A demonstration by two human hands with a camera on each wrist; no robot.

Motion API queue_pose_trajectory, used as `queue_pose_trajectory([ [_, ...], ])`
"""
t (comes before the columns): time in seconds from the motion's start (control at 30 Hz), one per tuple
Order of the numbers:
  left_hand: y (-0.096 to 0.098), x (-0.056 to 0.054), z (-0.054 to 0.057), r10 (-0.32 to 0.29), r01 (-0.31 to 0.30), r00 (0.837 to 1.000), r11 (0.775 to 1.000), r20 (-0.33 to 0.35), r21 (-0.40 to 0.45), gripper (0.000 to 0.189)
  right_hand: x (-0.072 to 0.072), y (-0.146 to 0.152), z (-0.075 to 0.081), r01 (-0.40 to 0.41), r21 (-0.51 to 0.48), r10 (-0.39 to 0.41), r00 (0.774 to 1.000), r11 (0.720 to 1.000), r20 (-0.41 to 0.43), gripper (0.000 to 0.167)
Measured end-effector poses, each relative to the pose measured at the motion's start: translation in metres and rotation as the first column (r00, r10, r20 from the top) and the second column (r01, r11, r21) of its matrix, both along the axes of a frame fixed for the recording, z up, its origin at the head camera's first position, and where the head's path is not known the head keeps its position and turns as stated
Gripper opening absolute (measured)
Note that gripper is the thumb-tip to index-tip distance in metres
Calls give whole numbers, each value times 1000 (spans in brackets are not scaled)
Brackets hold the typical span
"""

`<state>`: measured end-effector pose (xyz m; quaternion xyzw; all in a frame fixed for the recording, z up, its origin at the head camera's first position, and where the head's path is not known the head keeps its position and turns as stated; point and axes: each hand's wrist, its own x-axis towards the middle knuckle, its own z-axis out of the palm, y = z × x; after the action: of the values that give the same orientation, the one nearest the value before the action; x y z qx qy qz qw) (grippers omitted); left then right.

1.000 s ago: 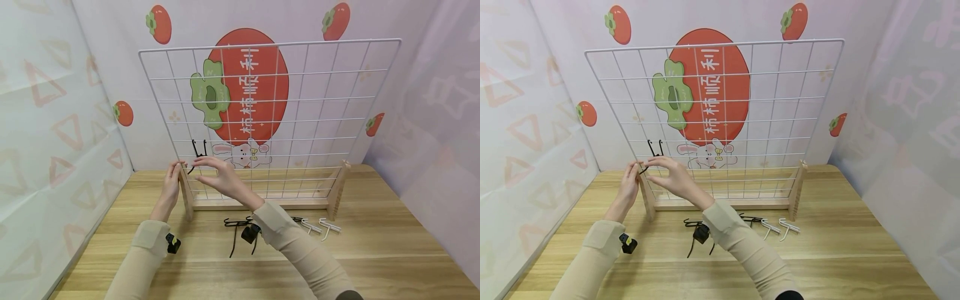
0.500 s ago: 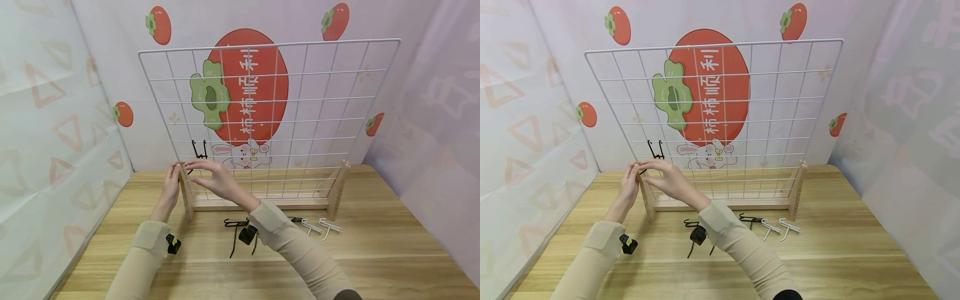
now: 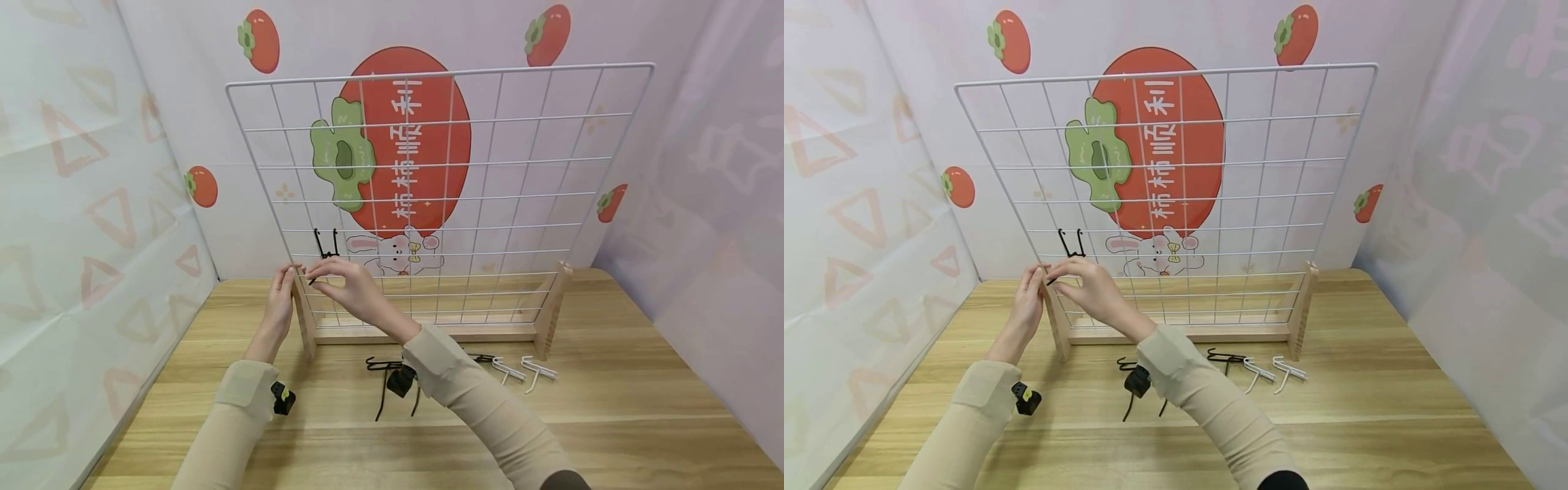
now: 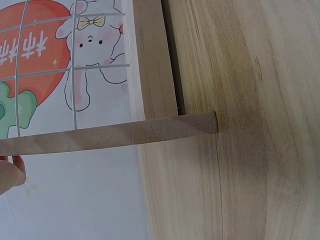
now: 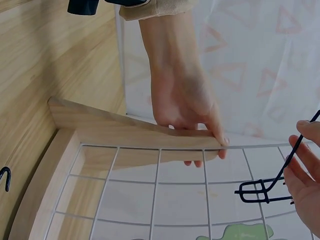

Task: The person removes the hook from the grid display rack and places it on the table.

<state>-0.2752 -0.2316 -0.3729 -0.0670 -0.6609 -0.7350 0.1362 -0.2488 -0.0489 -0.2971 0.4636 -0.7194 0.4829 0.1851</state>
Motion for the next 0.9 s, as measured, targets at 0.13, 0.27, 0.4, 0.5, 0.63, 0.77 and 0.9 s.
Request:
queue_pose_trajectory([
  [0.13,2,1,3,9,-10,1000,999,27,33,33,-1,-1,0,4,-11,-4,1000,1000,-3,12],
  [0.27,3,0,4,18,-19,999,999,30,36,34,-2,-1,-1,4,-17,-4,1000,1000,-6,10],
  [0.4,2,-1,2,14,-15,1000,999,24,30,35,-2,0,-1,5,-26,-6,1000,1000,-20,8],
  [0.5,2,-1,1,12,-12,1000,1000,22,26,37,-2,1,-1,3,-31,-4,1000,1000,-27,8],
  [0.63,1,-1,1,12,-12,1000,1000,27,17,38,-1,2,0,-2,-32,1,1000,999,-25,8],
  [0.77,2,0,3,1,-2,999,999,33,39,29,-1,2,1,-2,-36,1,999,999,-35,7],
  [0.9,3,3,7,-4,2,999,999,36,44,18,-1,2,3,5,-46,-7,998,999,-55,7],
])
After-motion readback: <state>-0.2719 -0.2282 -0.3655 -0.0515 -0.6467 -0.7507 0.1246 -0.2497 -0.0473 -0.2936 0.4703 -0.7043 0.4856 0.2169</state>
